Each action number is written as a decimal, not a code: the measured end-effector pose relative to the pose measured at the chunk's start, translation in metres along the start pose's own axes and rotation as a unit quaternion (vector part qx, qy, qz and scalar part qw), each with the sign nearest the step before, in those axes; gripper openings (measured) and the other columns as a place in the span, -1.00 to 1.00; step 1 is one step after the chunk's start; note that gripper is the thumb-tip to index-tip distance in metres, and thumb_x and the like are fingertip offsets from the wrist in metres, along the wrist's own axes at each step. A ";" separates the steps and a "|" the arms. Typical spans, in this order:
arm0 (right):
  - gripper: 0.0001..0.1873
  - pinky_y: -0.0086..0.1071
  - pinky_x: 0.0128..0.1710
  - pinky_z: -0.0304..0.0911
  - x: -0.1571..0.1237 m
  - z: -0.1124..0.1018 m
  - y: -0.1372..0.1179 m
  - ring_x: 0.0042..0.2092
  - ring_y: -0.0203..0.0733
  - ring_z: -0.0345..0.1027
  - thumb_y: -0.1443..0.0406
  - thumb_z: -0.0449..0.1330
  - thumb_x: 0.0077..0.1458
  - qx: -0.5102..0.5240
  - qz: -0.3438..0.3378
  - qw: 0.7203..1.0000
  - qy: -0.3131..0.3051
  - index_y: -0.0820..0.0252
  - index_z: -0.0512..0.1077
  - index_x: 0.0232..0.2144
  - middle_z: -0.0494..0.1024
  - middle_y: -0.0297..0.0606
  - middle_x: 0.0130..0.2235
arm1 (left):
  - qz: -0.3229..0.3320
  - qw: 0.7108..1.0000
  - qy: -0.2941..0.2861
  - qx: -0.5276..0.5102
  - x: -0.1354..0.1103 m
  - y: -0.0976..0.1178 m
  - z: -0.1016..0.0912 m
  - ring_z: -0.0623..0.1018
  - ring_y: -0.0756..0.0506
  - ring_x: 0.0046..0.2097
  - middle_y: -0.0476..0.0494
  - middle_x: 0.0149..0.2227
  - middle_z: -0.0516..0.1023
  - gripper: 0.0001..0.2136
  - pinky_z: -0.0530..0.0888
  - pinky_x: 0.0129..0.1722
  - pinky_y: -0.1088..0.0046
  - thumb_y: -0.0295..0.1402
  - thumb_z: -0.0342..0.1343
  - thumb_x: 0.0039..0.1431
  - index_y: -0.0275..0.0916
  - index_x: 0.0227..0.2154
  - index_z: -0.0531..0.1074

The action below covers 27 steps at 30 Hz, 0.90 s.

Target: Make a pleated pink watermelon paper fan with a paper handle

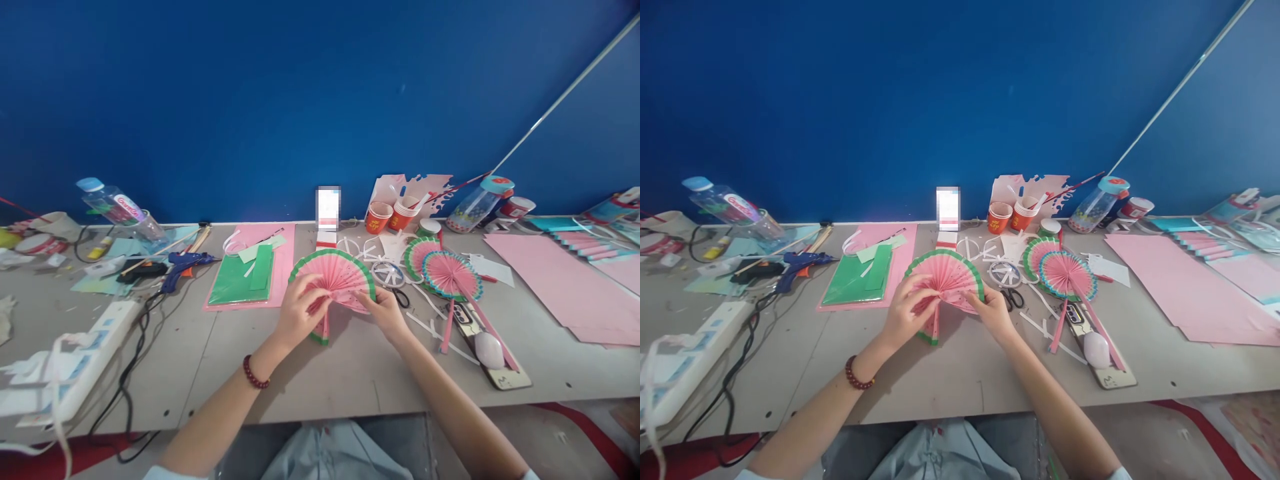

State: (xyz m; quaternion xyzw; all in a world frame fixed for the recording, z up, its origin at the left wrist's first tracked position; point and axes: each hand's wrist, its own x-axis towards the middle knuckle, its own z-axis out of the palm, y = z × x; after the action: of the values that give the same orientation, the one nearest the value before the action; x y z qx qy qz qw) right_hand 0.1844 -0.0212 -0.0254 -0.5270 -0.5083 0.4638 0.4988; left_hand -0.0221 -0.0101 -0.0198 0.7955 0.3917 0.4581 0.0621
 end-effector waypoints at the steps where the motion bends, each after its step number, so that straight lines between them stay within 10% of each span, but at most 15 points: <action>1: -0.57 -0.46 -0.49 0.10 0.000 0.001 0.002 -0.51 -0.35 0.14 -0.04 0.30 -0.14 -0.001 0.005 1.000 -0.004 0.24 0.47 -0.53 0.37 -0.38 -0.56 | 0.000 1.000 -0.008 0.019 -0.002 0.003 0.004 0.44 -0.15 0.02 -0.18 -0.03 0.42 -0.91 0.42 0.02 0.21 -0.39 0.11 0.18 -0.16 -0.27 0.48; 15: -0.57 -0.45 -0.51 0.10 -0.002 0.008 0.014 -0.48 -0.30 0.18 -0.04 0.21 -0.02 -0.072 -0.019 0.997 -0.038 0.24 0.50 -0.49 0.38 -0.34 -0.55 | -0.144 0.986 -0.074 0.051 -0.002 0.005 0.010 0.50 -0.15 -0.06 -0.10 -0.06 0.52 -0.91 0.49 -0.10 0.26 -0.47 0.18 0.09 -0.15 -0.40 0.55; 27: -0.62 -0.46 -0.58 -0.08 -0.003 0.011 0.015 -0.55 -0.36 -0.04 0.04 0.20 0.01 -0.188 -0.041 0.981 -0.023 0.23 0.43 -0.60 0.15 -0.45 -0.65 | -0.105 0.978 -0.124 0.132 -0.006 0.001 0.012 0.49 -0.18 -0.18 -0.12 -0.25 0.53 -0.87 0.45 -0.24 0.24 -0.55 0.14 0.04 -0.19 -0.53 0.46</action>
State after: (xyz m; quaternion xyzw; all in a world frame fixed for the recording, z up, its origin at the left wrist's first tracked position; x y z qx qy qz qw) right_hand 0.1744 -0.0230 -0.0413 -0.5793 -0.6188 0.3516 0.3973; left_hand -0.0139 -0.0117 -0.0297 0.8019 0.5191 0.2912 0.0522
